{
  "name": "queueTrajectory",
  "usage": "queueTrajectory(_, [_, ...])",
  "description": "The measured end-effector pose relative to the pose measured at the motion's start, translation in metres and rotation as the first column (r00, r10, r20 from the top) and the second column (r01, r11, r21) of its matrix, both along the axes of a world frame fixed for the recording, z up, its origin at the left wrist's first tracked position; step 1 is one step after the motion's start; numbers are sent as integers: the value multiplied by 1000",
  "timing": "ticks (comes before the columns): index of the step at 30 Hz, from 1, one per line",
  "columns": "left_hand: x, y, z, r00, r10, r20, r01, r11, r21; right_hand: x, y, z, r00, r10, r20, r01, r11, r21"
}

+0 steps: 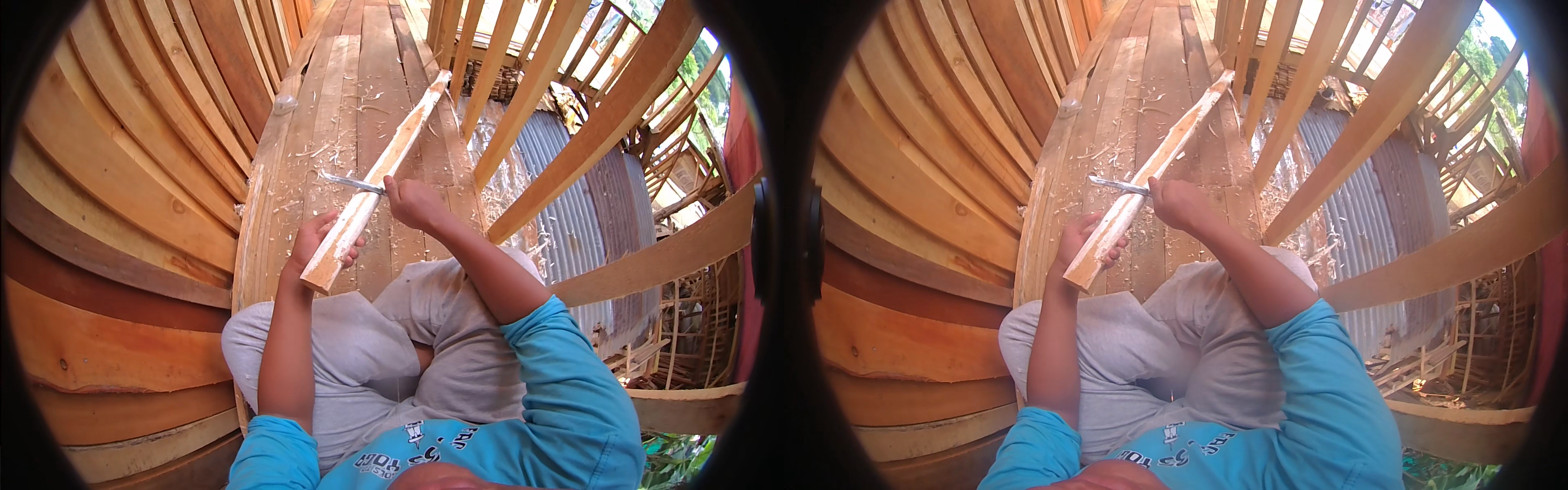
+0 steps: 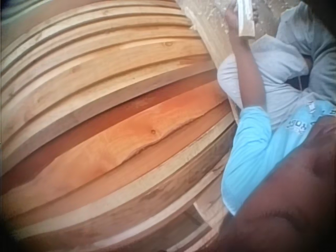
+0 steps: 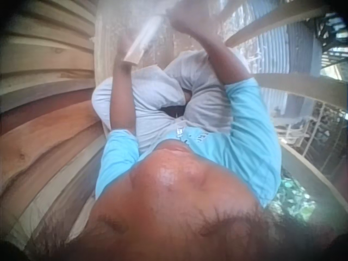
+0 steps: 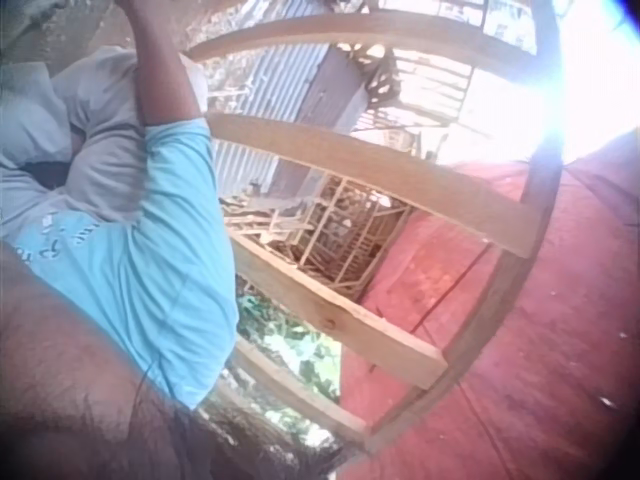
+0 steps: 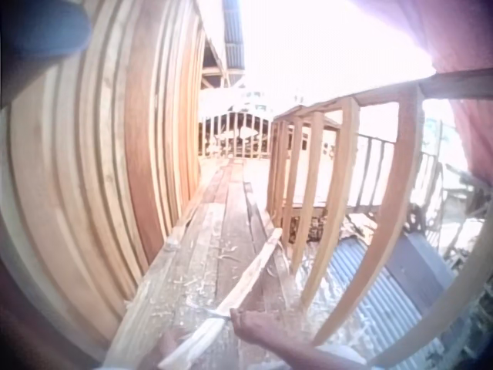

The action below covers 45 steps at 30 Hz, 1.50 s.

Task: The person carves a long piece of wood using a knife, removing shavings and shaping the surface. They rotate the wood to work on different sides and continue shaving until the piece is smoother.

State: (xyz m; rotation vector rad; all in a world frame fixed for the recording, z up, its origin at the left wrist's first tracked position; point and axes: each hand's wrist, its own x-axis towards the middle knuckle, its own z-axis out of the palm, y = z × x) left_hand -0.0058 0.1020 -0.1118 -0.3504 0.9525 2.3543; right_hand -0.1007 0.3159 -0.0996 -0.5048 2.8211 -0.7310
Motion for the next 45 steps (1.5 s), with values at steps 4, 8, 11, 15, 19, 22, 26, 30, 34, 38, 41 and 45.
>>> queueTrajectory(4, [27, 23, 39, 998, -61, -35, 58, 994, -90, -19, 18, -27, 985, 11, -175, -14, 1000, -13])
queueTrajectory(8, [17, 7, -3, 981, -188, 44, 174, 960, 218, -42, 22, -41, 955, 51, -292, -27, 996, 87])
queueTrajectory(11, [13, -3, 0, 982, -188, 14, 175, 938, 299, -28, 8, -32, 961, 116, -251, -106, 993, 54])
queueTrajectory(15, [12, 3, 1, 987, -162, 2, 153, 933, 326, 2, 8, -49, 933, 120, -339, -155, 985, -78])
queueTrajectory(19, [14, 8, 0, 988, -151, 43, 124, 917, 379, -18, 22, -59, 830, 224, -511, -210, 974, 85])
queueTrajectory(22, [15, 5, -9, 985, -171, 8, 151, 890, 431, -21, 23, -61, 765, 213, -607, -219, 974, 67])
queueTrajectory(26, [15, -1, -16, 984, -173, 27, 141, 872, 468, -25, 13, -59, 891, 21, -453, -66, 994, -84])
queueTrajectory(30, [14, -5, -11, 983, -174, 67, 121, 867, 483, -42, 16, -77, 860, 70, -506, -114, 992, -57])
queueTrajectory(34, [13, -13, -13, 983, -162, 83, 103, 871, 481, -45, 7, -69, 895, -22, -445, -21, 996, -91])
queueTrajectory(38, [25, 22, -2, 984, -171, 53, 153, 956, 252, -114, 63, -62, 949, -262, -177, 280, 956, 87])
queueTrajectory(41, [16, 28, -14, 969, -245, -17, 239, 922, 304, -155, 152, -115, 911, -294, -288, 342, 930, 133])
queueTrajectory(45, [18, -1, -13, 988, -156, 3, 156, 988, -12, -134, 93, -105, 825, -440, 356, 510, 850, -130])
